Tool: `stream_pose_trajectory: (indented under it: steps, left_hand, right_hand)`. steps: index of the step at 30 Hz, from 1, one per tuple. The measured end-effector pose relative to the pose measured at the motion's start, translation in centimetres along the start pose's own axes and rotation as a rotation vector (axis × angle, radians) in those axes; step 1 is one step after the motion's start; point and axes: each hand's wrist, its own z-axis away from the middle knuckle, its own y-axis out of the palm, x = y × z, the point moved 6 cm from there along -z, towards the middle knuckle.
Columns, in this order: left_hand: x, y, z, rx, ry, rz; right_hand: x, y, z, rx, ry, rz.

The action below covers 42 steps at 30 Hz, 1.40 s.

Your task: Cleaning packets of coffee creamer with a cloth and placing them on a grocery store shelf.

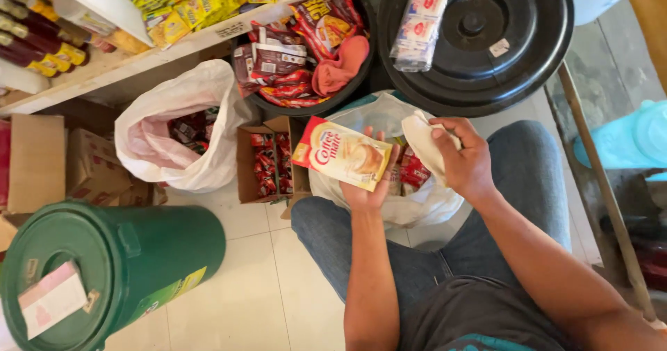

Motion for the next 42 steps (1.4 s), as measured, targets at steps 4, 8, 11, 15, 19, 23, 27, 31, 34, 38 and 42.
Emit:
stream_pose_trajectory:
  steps: [4, 8, 11, 15, 19, 23, 27, 31, 34, 38, 42]
  left_hand:
    - [0.1, 0.4, -0.1, -0.049, 0.017, -0.02]
    - [2.0, 0.3, 0.2, -0.061, -0.013, -0.16]
    - [1.9, 1.0, 0.4, -0.054, -0.016, -0.267]
    - [2.0, -0.2, 1.0, -0.043, -0.056, -0.162]
    - [3.1, 0.3, 0.8, -0.023, -0.084, 0.02]
    - [2.1, -0.4, 0.1, -0.108, -0.034, -0.237]
    - [-0.7, -2.7, -0.2, -0.21, 0.04, -0.327]
    - [-1.6, 1.3, 0.3, -0.196, 0.112, -0.301]
    - [-1.4, -1.2, 0.3, -0.194, 0.08, -0.272]
    - [-1.3, -2.7, 0.9, -0.273, 0.031, -0.377]
    - [-1.7, -2.3, 0.7, -0.288, 0.058, -0.42]
  right_hand:
    - [0.2, 0.0, 0.3, -0.052, -0.142, 0.101]
    - [0.8, 3.5, 1.7, -0.025, -0.321, 0.291]
    - [1.5, 5.0, 2.8, 0.031, -0.433, 0.438]
    - [0.8, 4.9, 1.8, 0.104, -0.463, 0.412]
    - [1.2, 4.1, 1.7, 0.055, -0.439, 0.447]
    - [2.0, 5.6, 3.5, 0.256, -0.535, 0.431]
    - [-0.3, 4.1, 1.3, 0.225, -0.438, 0.225]
    - [-4.7, 0.5, -1.6, 0.088, -0.067, 0.144]
    - [-7.3, 2.0, -1.4, 0.314, 0.118, 0.182]
    - [-7.6, 3.7, -0.6, 0.45, 0.043, -0.036]
    - [-6.5, 3.8, -0.3, 0.438, 0.172, -0.06]
